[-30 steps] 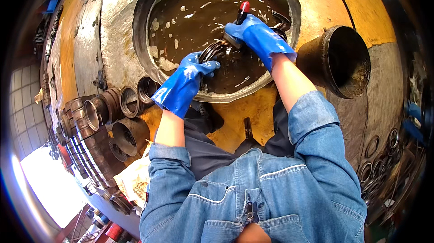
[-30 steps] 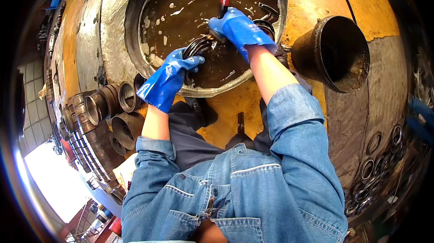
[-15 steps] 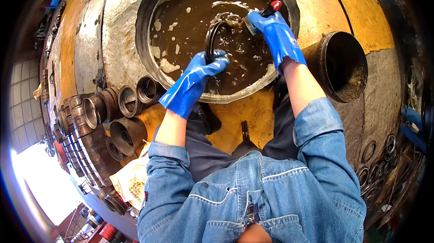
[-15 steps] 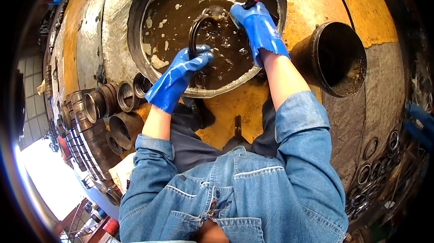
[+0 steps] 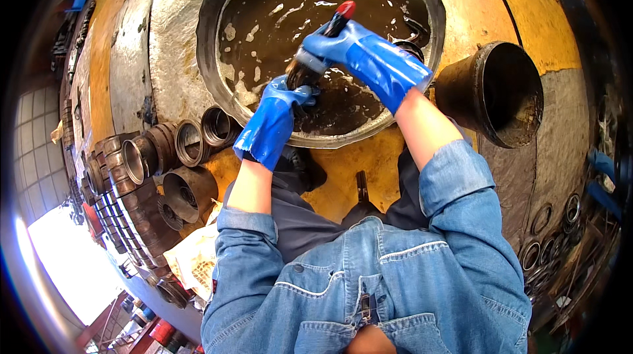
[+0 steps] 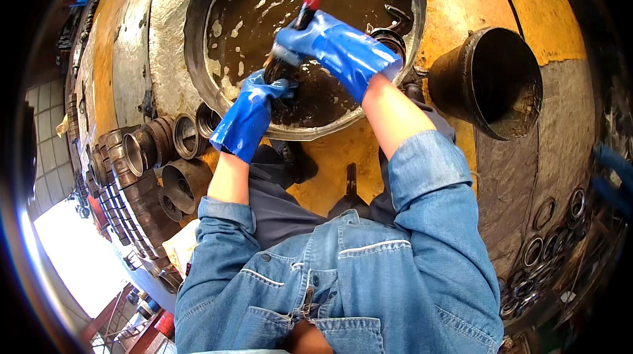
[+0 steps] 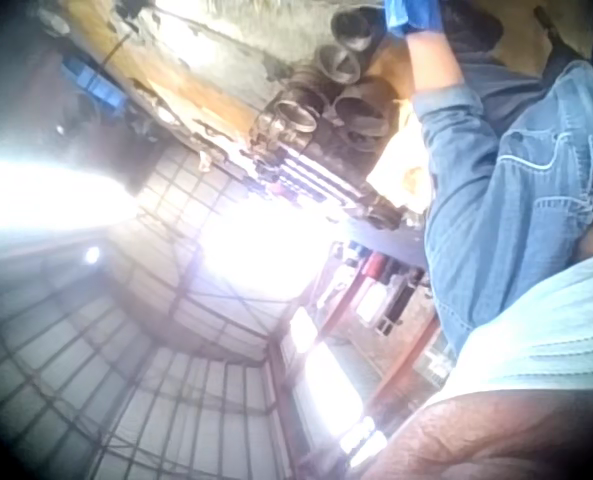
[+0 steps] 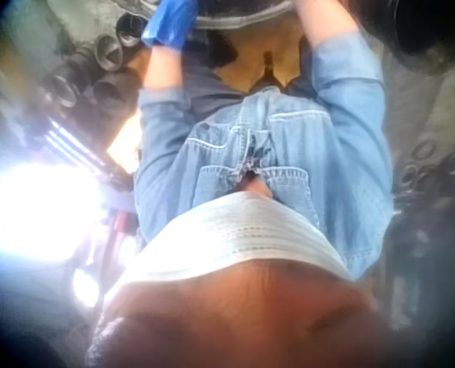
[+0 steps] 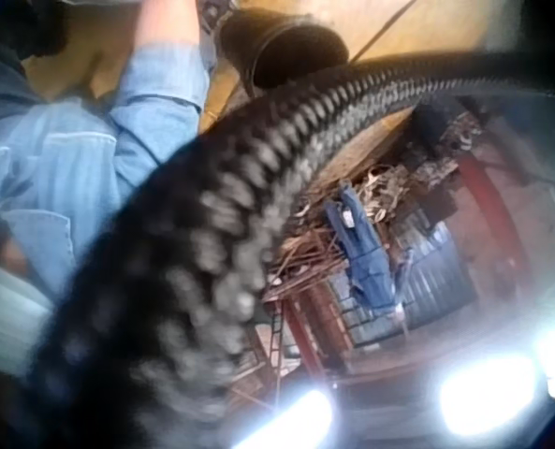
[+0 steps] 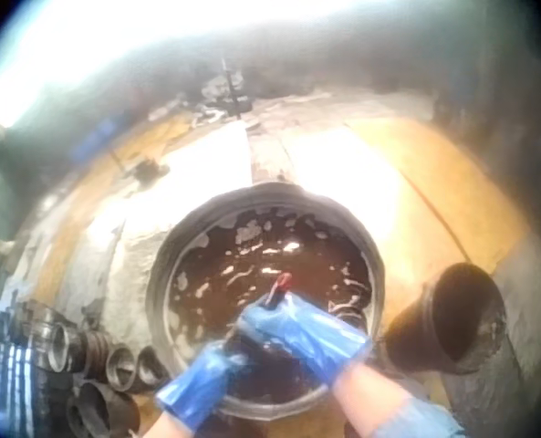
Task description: The person cleans metal rings in a basin of liquid. The person uses a brush to scrub the interior and exterior surfaces of several rings, dipping them in the basin, and then places the rings into a nearby bucket.
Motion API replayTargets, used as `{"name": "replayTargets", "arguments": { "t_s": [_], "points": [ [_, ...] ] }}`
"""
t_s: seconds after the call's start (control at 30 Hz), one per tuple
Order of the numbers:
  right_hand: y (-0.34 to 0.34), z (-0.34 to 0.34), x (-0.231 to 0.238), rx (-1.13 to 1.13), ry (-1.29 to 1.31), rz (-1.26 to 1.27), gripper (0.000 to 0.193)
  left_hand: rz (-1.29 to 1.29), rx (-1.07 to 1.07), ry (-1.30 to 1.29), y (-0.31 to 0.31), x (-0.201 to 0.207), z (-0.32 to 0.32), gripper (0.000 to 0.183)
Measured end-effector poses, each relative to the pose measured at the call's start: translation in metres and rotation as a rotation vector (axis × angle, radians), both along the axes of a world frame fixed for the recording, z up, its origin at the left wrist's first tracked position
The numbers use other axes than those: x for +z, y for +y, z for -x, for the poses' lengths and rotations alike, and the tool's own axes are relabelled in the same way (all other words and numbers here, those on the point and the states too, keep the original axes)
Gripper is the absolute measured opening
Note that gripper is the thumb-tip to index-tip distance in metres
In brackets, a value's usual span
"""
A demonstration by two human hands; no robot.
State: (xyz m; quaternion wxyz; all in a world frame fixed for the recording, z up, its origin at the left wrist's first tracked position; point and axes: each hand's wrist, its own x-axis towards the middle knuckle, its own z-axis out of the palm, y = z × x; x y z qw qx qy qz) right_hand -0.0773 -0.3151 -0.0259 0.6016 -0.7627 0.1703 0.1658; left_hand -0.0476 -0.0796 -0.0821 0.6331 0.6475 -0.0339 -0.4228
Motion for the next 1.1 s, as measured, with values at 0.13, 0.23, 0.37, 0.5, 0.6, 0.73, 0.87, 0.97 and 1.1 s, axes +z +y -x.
{"name": "replayTargets", "arguments": {
  "t_s": [0.13, 0.23, 0.37, 0.5, 0.6, 0.73, 0.87, 0.97, 1.1],
  "points": [
    [-0.029, 0.003, -0.022, -0.194, 0.114, 0.215, 0.039, -0.081, -0.001, 0.05, -0.014, 0.02, 0.007, 0.031],
    [-0.022, 0.004, -0.014, -0.185, -0.014, 0.06, 0.037, 0.009, 0.03, 0.05, -0.008, 0.007, 0.002, 0.031],
    [0.012, -0.003, 0.01, 0.069, -0.017, 0.1, 0.038, -0.023, 0.009, 0.039, 0.0, 0.016, 0.002, 0.038],
    [0.0, -0.015, -0.005, 0.02, 0.206, 0.174, 0.038, -0.021, -0.107, -0.047, -0.005, 0.008, -0.001, 0.041],
    [-0.011, -0.008, -0.018, -0.156, 0.178, 0.15, 0.037, 0.04, -0.026, 0.07, -0.01, 0.001, -0.002, 0.04],
    [-0.02, 0.01, -0.018, -0.32, 0.131, 0.232, 0.041, 0.005, -0.001, 0.093, -0.016, 0.008, 0.003, 0.028],
    [-0.036, 0.014, -0.027, -0.318, 0.187, 0.369, 0.049, -0.044, -0.018, 0.169, -0.034, 0.019, 0.009, 0.028],
    [-0.047, 0.021, -0.018, -0.406, 0.152, 0.305, 0.051, -0.041, 0.01, 0.136, -0.046, 0.014, 0.007, 0.027],
    [-0.047, 0.042, 0.006, -0.612, -0.03, 0.265, 0.046, 0.163, 0.13, -0.022, -0.052, 0.021, 0.011, 0.034]
  ]
}}
